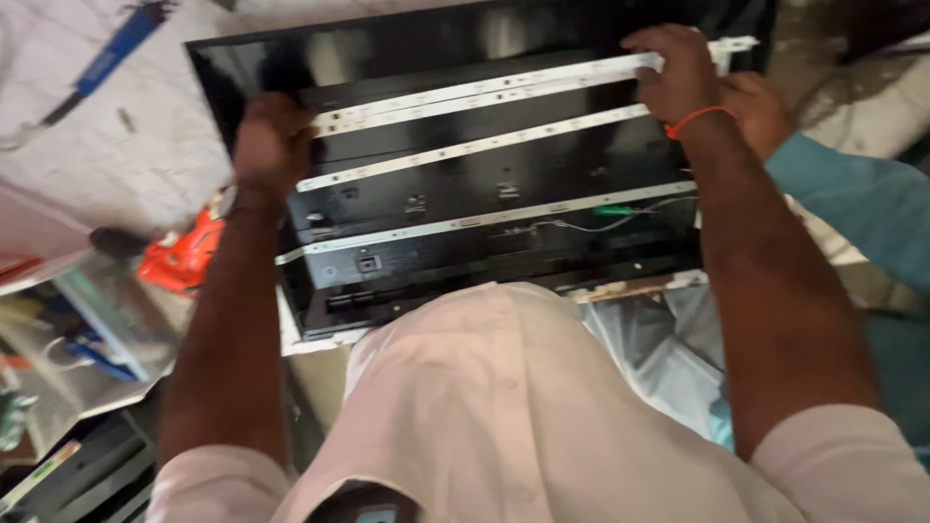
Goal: The person works on the open back panel of a television on a workbench, removing and repositioning LED backlight strips inside the panel. They use a screwdriver to pry and adjust the strips, align a wooden strip against an LED strip, and work with another person to seat the strips back into the panel channels.
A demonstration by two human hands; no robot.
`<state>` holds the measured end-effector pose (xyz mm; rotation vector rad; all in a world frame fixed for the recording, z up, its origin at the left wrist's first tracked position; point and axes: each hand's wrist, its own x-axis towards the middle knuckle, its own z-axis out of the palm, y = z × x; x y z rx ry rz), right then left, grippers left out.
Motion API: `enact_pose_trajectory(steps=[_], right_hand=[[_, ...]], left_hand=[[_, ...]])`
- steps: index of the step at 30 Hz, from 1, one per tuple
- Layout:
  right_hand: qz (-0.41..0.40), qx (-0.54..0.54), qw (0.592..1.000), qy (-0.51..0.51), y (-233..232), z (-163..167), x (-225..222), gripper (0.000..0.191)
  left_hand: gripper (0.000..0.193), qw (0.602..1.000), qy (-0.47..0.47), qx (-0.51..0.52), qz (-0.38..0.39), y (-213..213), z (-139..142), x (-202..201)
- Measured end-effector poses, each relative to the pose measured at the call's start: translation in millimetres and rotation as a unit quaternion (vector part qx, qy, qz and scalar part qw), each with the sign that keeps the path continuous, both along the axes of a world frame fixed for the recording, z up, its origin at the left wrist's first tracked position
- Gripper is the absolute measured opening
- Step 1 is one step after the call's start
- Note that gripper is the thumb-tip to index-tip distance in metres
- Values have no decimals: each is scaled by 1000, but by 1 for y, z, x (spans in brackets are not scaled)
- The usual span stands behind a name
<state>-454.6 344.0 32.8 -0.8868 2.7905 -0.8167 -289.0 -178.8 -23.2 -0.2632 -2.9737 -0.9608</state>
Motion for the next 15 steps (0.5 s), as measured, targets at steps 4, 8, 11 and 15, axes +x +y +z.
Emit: enact_pose_trajectory(steps=[4,8,11,15], right_hand=[[24,-19,999,-30,24,11,-12,51],[-164,-25,967,-194,44,26,-16,56],[-346,14,872,-345,60,29,-16,60],[-53,10,997,-61,97,16,-7,50]], left_hand=[[15,1000,7,-6,17,3,-2,4],[11,1000,3,-9,8,3,-3,4],[10,1000,4,-6,10,3,-4,5],[14,1000,-3,-10,17,5,-7,5]])
